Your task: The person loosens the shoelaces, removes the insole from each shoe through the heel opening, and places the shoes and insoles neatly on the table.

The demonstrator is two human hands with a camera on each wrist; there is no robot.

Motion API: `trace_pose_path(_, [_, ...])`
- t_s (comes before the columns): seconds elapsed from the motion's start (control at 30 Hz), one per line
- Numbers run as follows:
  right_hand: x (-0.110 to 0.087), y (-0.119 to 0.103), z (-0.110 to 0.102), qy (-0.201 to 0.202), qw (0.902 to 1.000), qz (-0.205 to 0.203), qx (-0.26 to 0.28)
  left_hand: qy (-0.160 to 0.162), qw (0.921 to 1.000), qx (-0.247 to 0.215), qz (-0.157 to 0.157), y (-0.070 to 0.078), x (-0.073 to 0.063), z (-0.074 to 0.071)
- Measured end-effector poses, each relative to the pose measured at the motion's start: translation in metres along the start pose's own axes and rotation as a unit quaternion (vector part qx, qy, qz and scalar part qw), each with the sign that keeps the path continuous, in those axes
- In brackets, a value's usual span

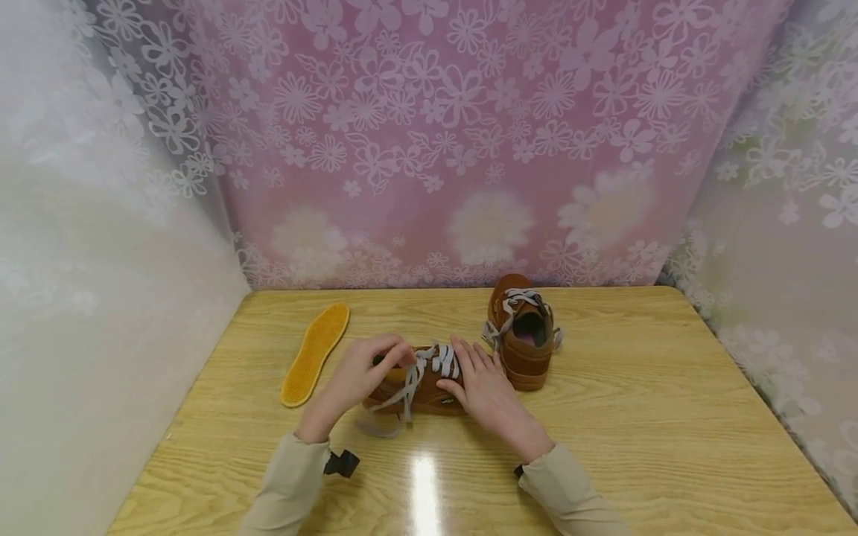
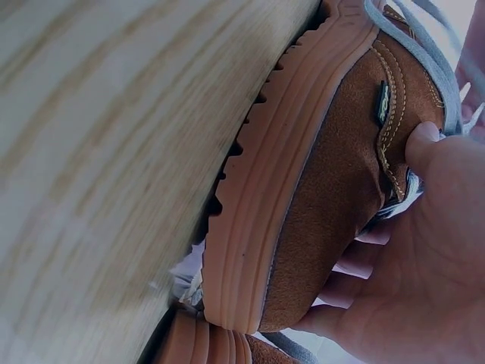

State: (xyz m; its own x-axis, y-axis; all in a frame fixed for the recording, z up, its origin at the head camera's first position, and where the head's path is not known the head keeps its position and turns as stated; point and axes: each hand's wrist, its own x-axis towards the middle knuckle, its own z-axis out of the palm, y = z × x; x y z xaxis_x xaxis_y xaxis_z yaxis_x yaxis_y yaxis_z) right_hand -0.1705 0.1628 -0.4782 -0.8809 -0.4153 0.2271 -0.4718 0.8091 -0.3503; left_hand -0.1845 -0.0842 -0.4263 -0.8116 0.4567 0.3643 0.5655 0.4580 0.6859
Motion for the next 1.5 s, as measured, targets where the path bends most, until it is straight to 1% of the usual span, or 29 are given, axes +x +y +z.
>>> trace_pose_path(0.1, [0.0,0.0,-0.001,0.001,1.0,-0.002,-0.001,0.01,0.9984,0.047,-0.03,-0.001,0.0,0.005])
trace_pose_path(0.17, [0.0,0.0,-0.002,0.0,1.0,-0.002,-0.001,0.002,0.9955,0.082,-0.047,-0.001,0.0,0.007])
trace_pose_path(0.27, [0.0,0.0,-0.002,0.0,1.0,-0.002,0.0,-0.021,0.991,0.122,-0.051,0.0,0.0,0.01])
trace_pose_path(0.33, [0.0,0.0,-0.002,0.002,1.0,-0.001,0.0,-0.026,0.9894,0.132,-0.055,0.001,0.0,0.011])
trace_pose_path(0.4, [0.0,-0.001,-0.002,0.002,1.0,0.0,0.001,-0.017,0.9894,0.13,-0.061,0.002,0.001,0.012])
trace_pose_path(0.47, [0.0,-0.002,-0.003,0.0,1.0,0.002,0.001,0.006,0.9904,0.121,-0.068,0.004,0.001,0.011])
trace_pose_path(0.6, [0.001,-0.004,-0.002,-0.003,1.0,0.003,0.003,0.056,0.9928,0.088,-0.058,0.008,0.005,0.006])
trace_pose_path(0.7, [0.001,-0.004,-0.002,-0.003,1.0,0.001,0.004,0.08,0.9948,0.037,-0.051,0.011,0.012,0.002])
trace_pose_path(0.8, [0.001,-0.005,-0.002,-0.002,1.0,-0.002,0.004,0.104,0.9936,-0.006,-0.044,0.013,0.023,-0.001])
trace_pose_path(0.83, [0.002,-0.005,-0.001,-0.003,1.0,-0.002,0.003,0.112,0.9929,-0.012,-0.039,0.013,0.026,-0.002])
trace_pose_path(0.9, [0.002,-0.004,-0.001,-0.003,1.0,-0.003,0.002,0.12,0.9924,-0.008,-0.028,0.014,0.032,-0.004])
trace_pose_path(0.93, [0.002,-0.004,-0.001,-0.003,1.0,-0.003,0.001,0.116,0.993,0.002,-0.023,0.014,0.035,-0.004])
trace_pose_path(0.97, [0.002,-0.004,0.0,-0.004,1.0,-0.002,0.0,0.105,0.9942,0.016,-0.019,0.014,0.037,-0.005])
trace_pose_path(1.0, [0.002,-0.004,0.0,-0.005,1.0,-0.002,0.001,0.087,0.9956,0.03,-0.018,0.014,0.038,-0.005])
trace_pose_path(1.07, [0.002,-0.003,0.0,-0.005,1.0,-0.002,0.002,0.038,0.9977,0.053,-0.02,0.013,0.039,-0.005])
trace_pose_path(1.13, [0.001,-0.003,0.0,-0.005,1.0,-0.001,0.002,-0.012,0.997,0.068,-0.033,0.012,0.038,-0.004])
trace_pose_path(1.17, [0.001,-0.003,0.0,-0.005,1.0,0.0,0.001,-0.031,0.996,0.073,-0.042,0.011,0.037,-0.003])
trace_pose_path(1.2, [0.001,-0.003,0.0,-0.006,1.0,0.001,0.0,-0.042,0.9951,0.072,-0.053,0.01,0.036,-0.002])
trace_pose_path(1.23, [0.001,-0.003,0.0,-0.005,1.0,0.001,-0.001,-0.046,0.9943,0.073,-0.062,0.009,0.034,-0.002])
trace_pose_path(1.3, [0.0,-0.003,0.0,-0.004,1.0,0.004,-0.002,-0.036,0.9935,0.079,-0.073,0.008,0.03,0.0])
trace_pose_path(1.43, [-0.001,-0.001,-0.001,-0.001,1.0,0.008,-0.005,-0.009,0.9925,0.102,-0.067,0.005,0.021,0.002])
trace_pose_path(1.5, [-0.002,-0.001,-0.001,-0.002,1.0,0.008,-0.005,-0.004,0.9909,0.118,-0.065,0.004,0.015,0.003])
